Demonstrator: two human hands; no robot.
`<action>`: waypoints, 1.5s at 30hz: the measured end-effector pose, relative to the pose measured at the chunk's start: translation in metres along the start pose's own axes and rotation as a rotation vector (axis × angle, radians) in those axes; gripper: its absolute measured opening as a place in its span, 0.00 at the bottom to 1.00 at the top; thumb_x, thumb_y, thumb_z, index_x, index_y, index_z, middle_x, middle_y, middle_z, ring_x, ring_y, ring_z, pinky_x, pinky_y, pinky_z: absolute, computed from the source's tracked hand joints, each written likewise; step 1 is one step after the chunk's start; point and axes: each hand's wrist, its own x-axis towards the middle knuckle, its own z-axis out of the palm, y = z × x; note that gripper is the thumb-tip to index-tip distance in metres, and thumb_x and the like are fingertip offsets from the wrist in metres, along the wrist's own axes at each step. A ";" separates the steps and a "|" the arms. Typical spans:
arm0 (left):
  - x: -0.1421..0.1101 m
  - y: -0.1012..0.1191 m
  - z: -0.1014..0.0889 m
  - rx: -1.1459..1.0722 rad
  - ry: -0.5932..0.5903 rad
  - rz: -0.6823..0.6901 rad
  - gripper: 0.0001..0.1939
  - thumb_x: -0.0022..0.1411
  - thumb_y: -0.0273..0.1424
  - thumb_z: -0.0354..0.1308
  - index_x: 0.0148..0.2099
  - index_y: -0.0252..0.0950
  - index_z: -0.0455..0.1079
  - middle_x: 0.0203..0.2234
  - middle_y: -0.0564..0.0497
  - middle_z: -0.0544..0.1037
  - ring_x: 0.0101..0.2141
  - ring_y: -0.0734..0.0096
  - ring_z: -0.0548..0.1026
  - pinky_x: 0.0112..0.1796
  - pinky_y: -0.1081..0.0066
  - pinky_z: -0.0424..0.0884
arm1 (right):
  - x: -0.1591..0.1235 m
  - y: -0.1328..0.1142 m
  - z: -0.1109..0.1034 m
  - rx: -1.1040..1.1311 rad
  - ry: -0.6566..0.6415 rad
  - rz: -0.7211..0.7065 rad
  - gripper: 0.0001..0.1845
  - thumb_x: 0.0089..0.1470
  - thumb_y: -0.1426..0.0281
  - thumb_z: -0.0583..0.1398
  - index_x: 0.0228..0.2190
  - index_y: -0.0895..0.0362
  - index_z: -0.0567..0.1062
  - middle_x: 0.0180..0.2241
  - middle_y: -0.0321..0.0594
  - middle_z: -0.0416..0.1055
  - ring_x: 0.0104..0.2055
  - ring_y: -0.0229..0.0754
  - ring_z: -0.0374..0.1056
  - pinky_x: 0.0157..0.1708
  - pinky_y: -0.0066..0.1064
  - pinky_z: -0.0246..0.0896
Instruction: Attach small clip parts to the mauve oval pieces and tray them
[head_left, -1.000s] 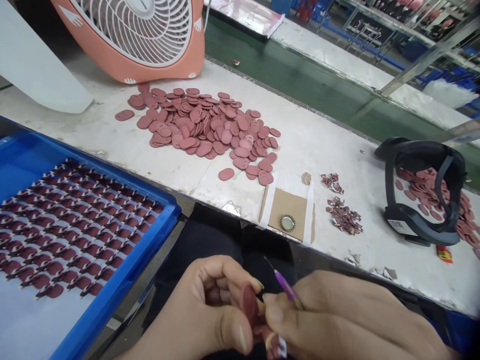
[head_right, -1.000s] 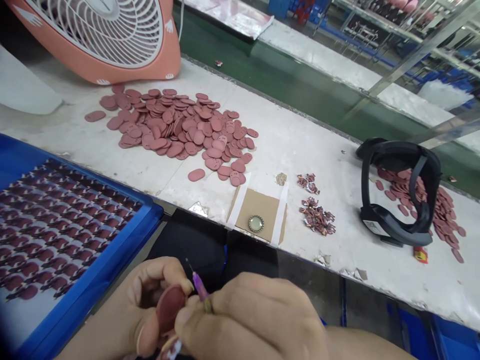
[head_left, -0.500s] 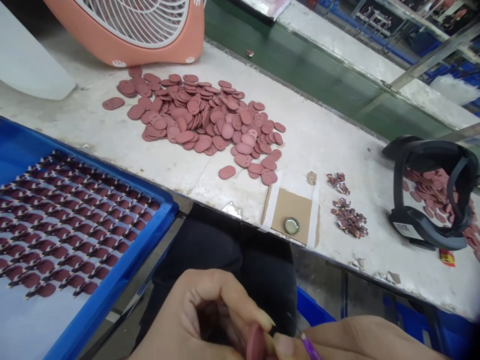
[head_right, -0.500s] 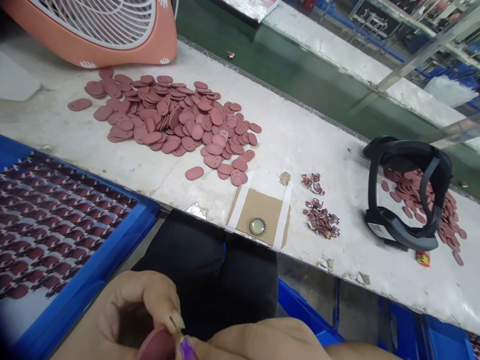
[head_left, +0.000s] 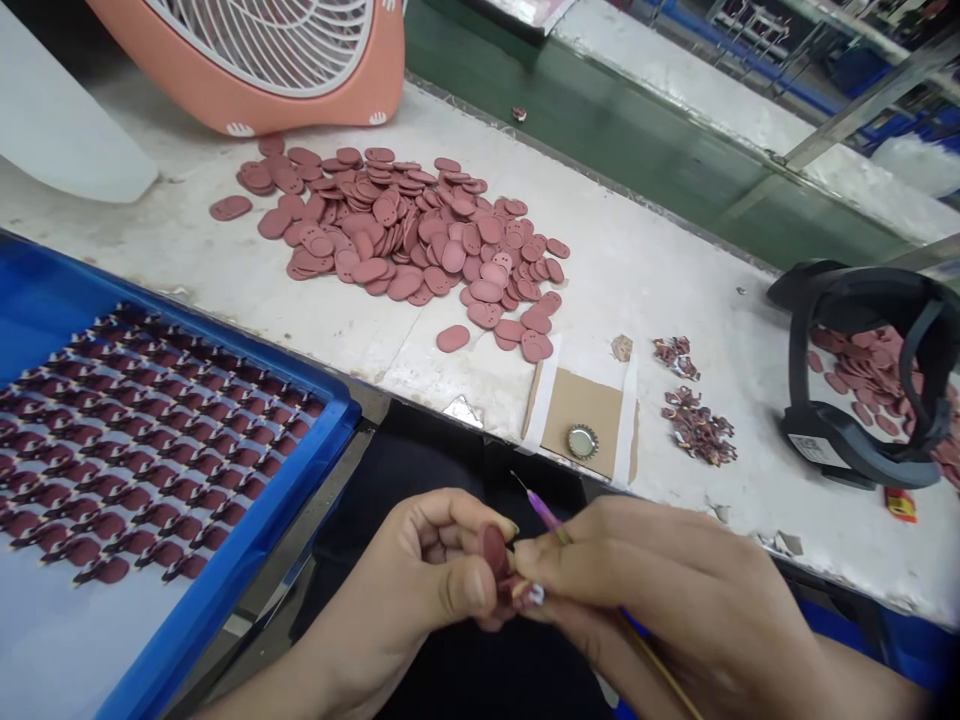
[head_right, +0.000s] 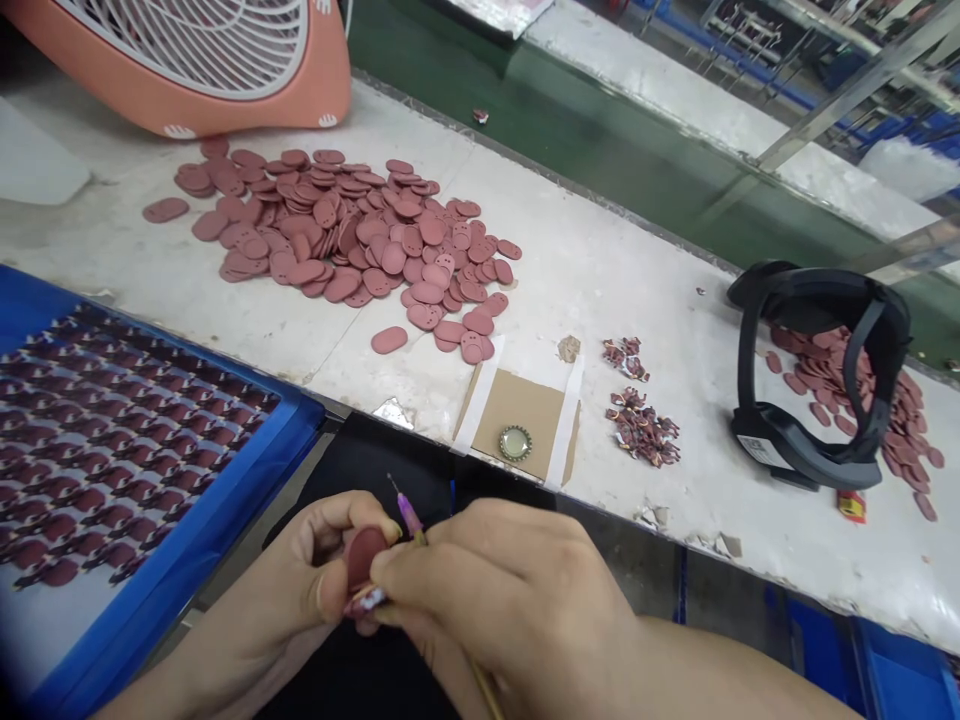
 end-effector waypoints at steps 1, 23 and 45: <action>0.001 -0.002 -0.001 -0.007 0.008 0.006 0.16 0.40 0.37 0.77 0.30 0.34 0.79 0.21 0.52 0.80 0.21 0.79 0.74 0.24 0.80 0.70 | 0.002 0.003 0.002 0.027 0.022 -0.018 0.09 0.60 0.76 0.61 0.42 0.54 0.72 0.34 0.36 0.77 0.32 0.38 0.73 0.35 0.25 0.72; 0.003 -0.014 -0.009 -0.045 0.026 0.022 0.13 0.50 0.38 0.72 0.29 0.33 0.77 0.20 0.54 0.74 0.22 0.81 0.69 0.25 0.82 0.69 | 0.016 0.007 0.004 0.088 0.008 -0.037 0.07 0.59 0.79 0.60 0.37 0.56 0.76 0.31 0.34 0.77 0.31 0.34 0.73 0.36 0.22 0.68; -0.005 0.003 -0.004 0.408 0.406 0.708 0.16 0.40 0.26 0.76 0.32 0.39 0.76 0.24 0.57 0.77 0.25 0.75 0.75 0.26 0.80 0.75 | 0.018 0.011 0.022 -0.370 0.346 -0.218 0.10 0.59 0.79 0.63 0.43 0.60 0.73 0.34 0.41 0.76 0.34 0.38 0.71 0.37 0.28 0.67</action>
